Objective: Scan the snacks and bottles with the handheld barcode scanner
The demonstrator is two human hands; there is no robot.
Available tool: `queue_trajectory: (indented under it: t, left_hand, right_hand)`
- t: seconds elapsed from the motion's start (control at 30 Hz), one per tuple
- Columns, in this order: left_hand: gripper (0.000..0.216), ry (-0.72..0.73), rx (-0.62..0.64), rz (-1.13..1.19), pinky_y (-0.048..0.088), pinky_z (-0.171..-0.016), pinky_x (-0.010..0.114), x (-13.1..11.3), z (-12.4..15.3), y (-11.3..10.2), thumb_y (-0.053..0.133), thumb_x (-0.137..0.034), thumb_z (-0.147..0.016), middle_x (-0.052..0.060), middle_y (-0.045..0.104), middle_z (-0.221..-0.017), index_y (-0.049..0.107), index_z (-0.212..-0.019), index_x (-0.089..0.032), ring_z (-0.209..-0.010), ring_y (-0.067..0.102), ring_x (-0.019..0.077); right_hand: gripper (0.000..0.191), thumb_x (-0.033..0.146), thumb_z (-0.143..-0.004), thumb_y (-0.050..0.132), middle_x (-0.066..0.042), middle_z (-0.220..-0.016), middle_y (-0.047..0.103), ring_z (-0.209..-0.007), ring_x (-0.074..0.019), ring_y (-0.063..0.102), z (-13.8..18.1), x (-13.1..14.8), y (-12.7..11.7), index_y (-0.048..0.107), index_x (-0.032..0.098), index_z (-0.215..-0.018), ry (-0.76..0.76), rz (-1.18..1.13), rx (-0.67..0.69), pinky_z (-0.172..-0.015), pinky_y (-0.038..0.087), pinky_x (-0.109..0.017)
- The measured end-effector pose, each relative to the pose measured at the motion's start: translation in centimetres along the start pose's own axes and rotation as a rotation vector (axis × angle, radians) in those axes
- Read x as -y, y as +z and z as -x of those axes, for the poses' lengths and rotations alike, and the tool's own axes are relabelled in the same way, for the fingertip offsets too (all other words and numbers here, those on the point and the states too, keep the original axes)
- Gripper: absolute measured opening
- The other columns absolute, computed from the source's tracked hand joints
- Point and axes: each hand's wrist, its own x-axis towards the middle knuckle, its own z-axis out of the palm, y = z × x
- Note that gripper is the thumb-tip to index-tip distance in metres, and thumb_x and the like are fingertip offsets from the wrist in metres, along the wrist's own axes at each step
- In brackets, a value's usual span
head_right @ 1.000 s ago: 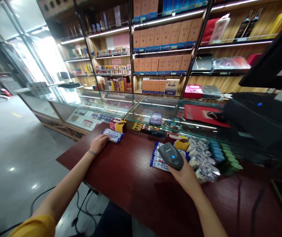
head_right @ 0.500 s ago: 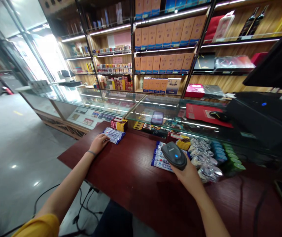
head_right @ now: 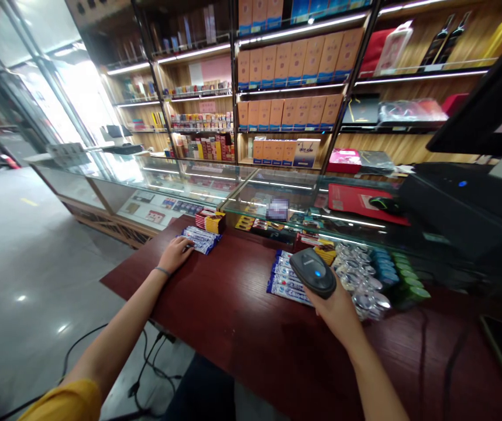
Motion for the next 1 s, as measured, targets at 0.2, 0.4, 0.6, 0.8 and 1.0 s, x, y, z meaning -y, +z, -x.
queue_trajectory:
  t: [0.2,0.4,0.6,0.8,1.0]
  left_hand:
    - [0.027,0.021,-0.041,-0.026,0.049,-0.103,0.042,-0.2,0.2,0.0,0.057,-0.038,-0.094,0.011,0.071,-0.112,0.072,-0.111,-0.024,-0.111,0.062,0.0300]
    - [0.043,0.080,-0.223,0.004,0.047,-0.108,0.046,-3.3,-1.0,-0.1,0.055,-0.046,-0.097,0.014,0.068,-0.124,0.063,-0.133,-0.023,-0.119,0.060,0.0328]
    - [0.039,0.237,-0.062,0.233,0.047,-0.110,0.045,-13.1,-2.9,3.1,0.054,-0.038,-0.099,0.011,0.066,-0.128,0.063,-0.134,-0.024,-0.121,0.059,0.0295]
    - [0.032,0.519,0.120,0.378,0.049,-0.108,0.043,-24.5,-3.1,7.7,0.056,-0.033,-0.100,0.010,0.067,-0.126,0.068,-0.128,-0.025,-0.120,0.061,0.0271]
    - [0.038,0.695,0.198,0.291,0.051,-0.097,0.043,-31.0,-2.1,9.9,0.068,-0.047,-0.094,0.011,0.070,-0.119,0.071,-0.123,-0.022,-0.111,0.063,0.0277]
  right_hand:
    - [0.028,0.051,-0.081,0.074,0.003,-0.053,0.060,-0.039,-0.0174,0.051,-0.1,0.2,-1.0,0.063,0.026,-0.088,0.029,-0.017,-0.004,-0.044,0.045,-0.032]
    - [0.032,0.053,-0.084,0.074,0.005,-0.049,0.055,-0.038,-0.0156,0.049,-0.6,0.3,-2.7,0.058,0.026,-0.086,0.024,-0.060,-0.055,-0.043,0.044,-0.030]
    - [0.039,0.055,-0.085,0.073,0.004,-0.049,0.054,-0.037,-0.0117,0.046,-0.9,0.0,-4.3,0.056,0.024,-0.068,0.050,-0.124,-0.095,-0.039,0.040,-0.026]
    - [0.036,0.045,-0.084,0.073,0.006,-0.047,0.051,-0.035,-0.0090,0.044,-0.9,0.6,-5.4,0.055,0.022,-0.062,0.055,-0.242,-0.153,-0.038,0.037,-0.023]
    - [0.040,0.043,-0.087,0.071,0.005,-0.046,0.050,-0.035,-0.0086,0.045,-1.0,0.0,-6.0,0.054,0.022,-0.058,0.031,-0.277,-0.172,-0.040,0.036,-0.023]
